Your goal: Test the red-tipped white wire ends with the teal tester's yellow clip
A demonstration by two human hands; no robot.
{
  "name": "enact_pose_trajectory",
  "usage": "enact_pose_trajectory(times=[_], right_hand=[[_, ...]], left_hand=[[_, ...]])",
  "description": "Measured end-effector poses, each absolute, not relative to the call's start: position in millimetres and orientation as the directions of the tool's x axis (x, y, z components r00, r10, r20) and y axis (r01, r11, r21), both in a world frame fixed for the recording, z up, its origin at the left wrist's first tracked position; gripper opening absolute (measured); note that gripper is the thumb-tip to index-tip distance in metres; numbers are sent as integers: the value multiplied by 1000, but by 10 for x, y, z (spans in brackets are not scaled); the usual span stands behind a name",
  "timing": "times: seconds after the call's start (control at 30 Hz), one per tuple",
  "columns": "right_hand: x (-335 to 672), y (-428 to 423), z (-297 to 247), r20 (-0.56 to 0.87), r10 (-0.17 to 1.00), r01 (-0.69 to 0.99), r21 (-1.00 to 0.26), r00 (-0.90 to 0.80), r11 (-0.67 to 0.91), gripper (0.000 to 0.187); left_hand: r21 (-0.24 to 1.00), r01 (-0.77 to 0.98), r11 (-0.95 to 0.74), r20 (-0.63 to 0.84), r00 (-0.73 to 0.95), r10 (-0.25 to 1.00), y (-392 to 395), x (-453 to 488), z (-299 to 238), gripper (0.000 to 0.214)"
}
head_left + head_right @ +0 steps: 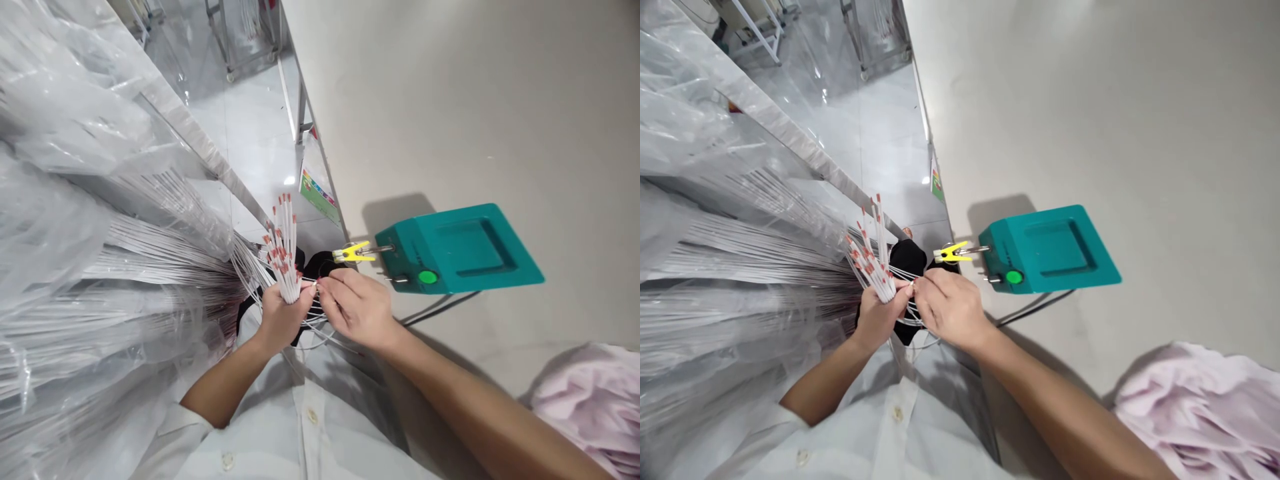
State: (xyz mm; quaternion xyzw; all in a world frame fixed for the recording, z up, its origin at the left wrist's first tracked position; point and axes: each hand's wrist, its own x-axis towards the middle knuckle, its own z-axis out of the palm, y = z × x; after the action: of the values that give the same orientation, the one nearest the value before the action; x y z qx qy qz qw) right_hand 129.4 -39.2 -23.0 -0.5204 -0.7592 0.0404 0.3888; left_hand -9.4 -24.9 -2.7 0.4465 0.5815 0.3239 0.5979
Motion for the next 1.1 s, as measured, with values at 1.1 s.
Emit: enact_pose_trajectory(times=[1.1], right_hand=[[1262,-296,-65,551,602,762,98,-577,640,18]], left_hand=[[922,159,352,-366,67,928,-220,-203,30,11]])
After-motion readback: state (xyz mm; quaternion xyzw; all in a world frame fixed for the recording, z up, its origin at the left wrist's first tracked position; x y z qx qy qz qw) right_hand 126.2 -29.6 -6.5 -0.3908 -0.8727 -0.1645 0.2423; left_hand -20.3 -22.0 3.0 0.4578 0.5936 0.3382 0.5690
